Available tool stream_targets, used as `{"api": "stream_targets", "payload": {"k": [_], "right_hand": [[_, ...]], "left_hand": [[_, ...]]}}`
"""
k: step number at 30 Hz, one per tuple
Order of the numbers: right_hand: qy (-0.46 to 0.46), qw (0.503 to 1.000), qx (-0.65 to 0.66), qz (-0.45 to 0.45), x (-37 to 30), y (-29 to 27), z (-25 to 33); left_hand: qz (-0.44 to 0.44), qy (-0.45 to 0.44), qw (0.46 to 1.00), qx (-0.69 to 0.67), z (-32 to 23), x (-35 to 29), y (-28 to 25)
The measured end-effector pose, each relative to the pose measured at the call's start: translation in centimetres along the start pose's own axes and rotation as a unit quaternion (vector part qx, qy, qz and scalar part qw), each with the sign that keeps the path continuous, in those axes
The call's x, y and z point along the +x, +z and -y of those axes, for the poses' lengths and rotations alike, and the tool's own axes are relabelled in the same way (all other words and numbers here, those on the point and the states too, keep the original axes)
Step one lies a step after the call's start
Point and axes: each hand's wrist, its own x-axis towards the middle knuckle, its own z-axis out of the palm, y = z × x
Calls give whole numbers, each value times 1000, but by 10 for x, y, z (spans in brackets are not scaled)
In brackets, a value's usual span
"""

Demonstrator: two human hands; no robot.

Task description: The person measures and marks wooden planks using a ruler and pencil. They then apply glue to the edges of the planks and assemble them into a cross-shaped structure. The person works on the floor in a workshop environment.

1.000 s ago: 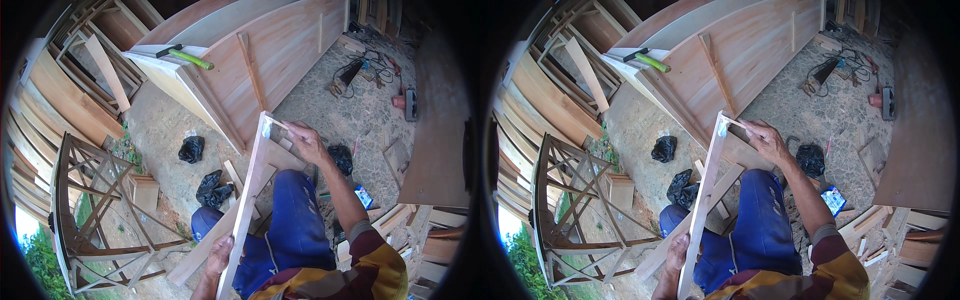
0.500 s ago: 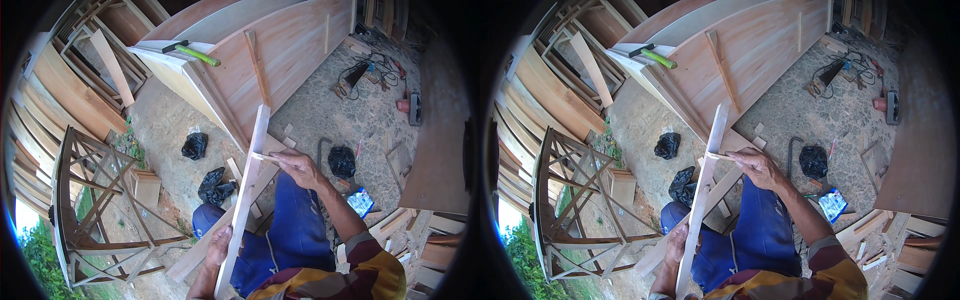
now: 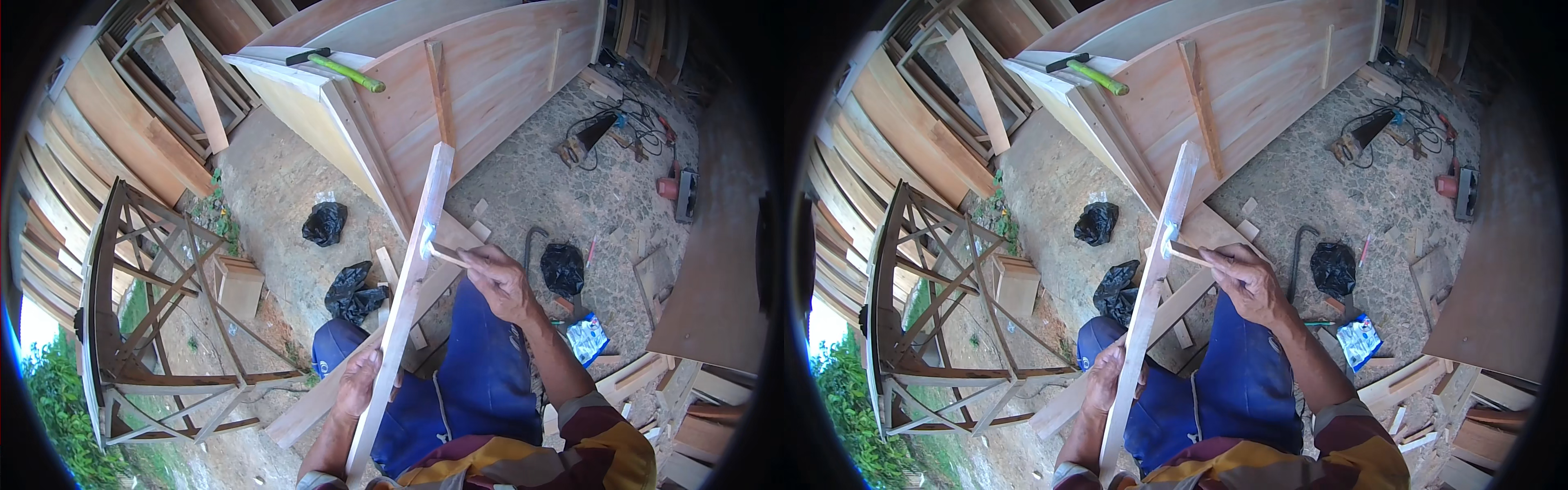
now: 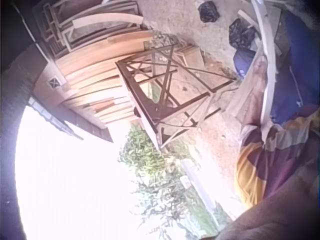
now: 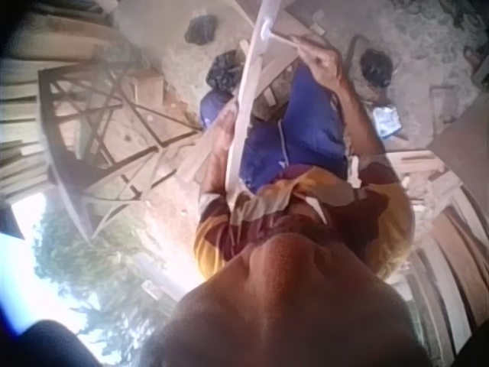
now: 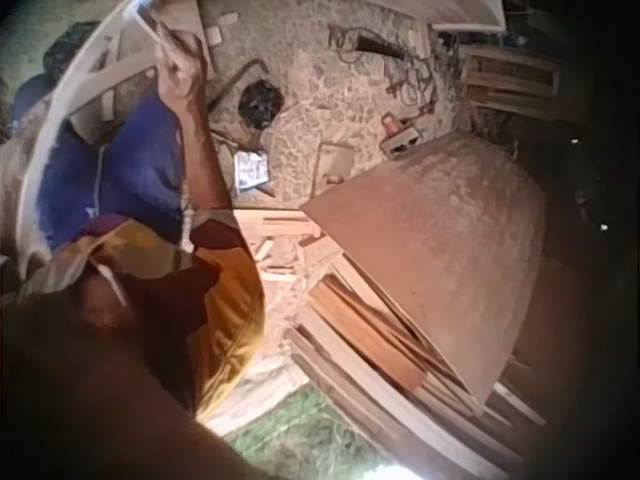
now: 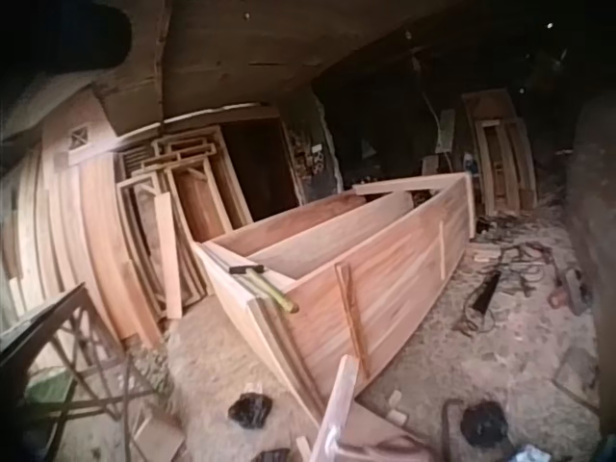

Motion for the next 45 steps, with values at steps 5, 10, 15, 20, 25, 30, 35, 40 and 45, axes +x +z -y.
{"api": "stream_targets", "payload": {"k": [5,10,15,20,25,30,35,40,45], "right_hand": [[19,999,9,-37,25,-8,-1],[34,998,43,10,11,4,6],[56,992,92,60,-10,18,14],[60,990,125,38,-14,27,23],[-66,997,-39,-1,-24,41,27],[-14,997,28,67,-28,25,31],[22,998,45,30,4,18,20],[6,995,60,85,-2,23,20],[-9,987,91,131,-22,36,35]], "left_hand": [[3,-10,1000,20,-8,2,7],[26,-14,999,29,-7,9,-2],[25,-18,999,25,-9,16,-1],[3,-7,1000,-10,-8,22,5],[4,-1,1000,-11,-9,28,3],[-32,11,999,-16,-5,29,-2],[-13,-22,1000,12,-14,30,1],[-21,0,1000,17,-13,40,-5],[-20,9,1000,6,-21,56,-4]]}}
